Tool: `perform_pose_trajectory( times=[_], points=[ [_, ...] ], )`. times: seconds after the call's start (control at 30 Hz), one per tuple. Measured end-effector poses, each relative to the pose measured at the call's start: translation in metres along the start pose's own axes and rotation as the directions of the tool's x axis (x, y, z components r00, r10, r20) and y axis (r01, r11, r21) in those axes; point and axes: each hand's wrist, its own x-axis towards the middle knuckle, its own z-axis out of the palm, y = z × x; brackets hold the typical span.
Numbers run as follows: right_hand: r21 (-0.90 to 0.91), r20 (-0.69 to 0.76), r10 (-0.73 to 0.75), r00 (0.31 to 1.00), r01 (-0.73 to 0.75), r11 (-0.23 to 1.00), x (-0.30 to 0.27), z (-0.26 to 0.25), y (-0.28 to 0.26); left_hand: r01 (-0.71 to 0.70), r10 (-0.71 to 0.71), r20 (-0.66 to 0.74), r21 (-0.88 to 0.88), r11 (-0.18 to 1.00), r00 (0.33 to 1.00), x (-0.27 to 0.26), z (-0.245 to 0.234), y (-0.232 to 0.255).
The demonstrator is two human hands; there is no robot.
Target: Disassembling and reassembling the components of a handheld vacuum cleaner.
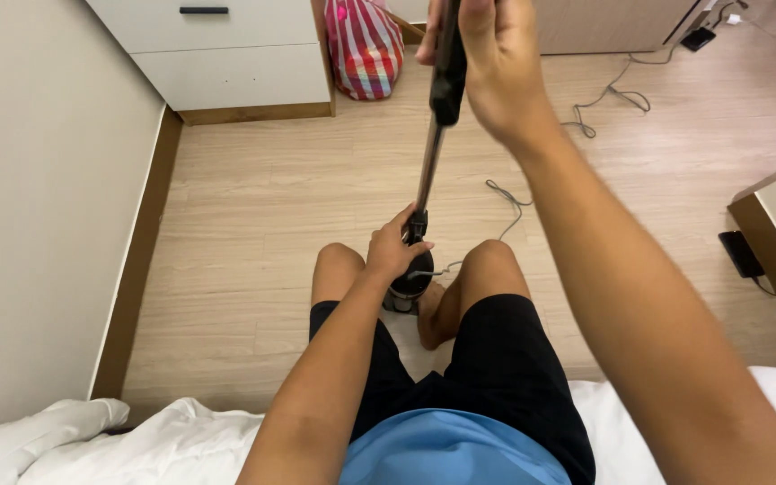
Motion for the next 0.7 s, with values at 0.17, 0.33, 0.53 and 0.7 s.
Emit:
perform_pose_trajectory(
  times=[0.17, 0.33, 0.53, 0.7],
  points=[
    [-0.062, -0.074, 0.196, 0.978, -0.200, 0.978, 0.010, -0.020, 0.024, -0.017, 0.016, 0.017, 0.054, 0.998, 1.000, -0.003, 0.001, 0.013],
    [0.036, -0.097, 0.107, 0.989, -0.104, 0.994, 0.005, -0.019, 0.021, -0.053, 0.053, -0.010, -0.024, 0.998, 0.999, 0.012, 0.012, -0.003],
    [-0.018, 0.031, -0.022, 0.999, 0.023, 1.000, -0.008, -0.003, -0.032, -0.105, 0.102, 0.038, 0.087, 0.991, 0.994, 0.006, 0.004, 0.002],
    [-0.035, -0.035, 0.048, 0.998, -0.049, 0.998, -0.010, -0.019, -0.012, -0.113, 0.102, 0.118, 0.093, 0.989, 0.988, 0.006, 0.008, 0.002]
  ],
)
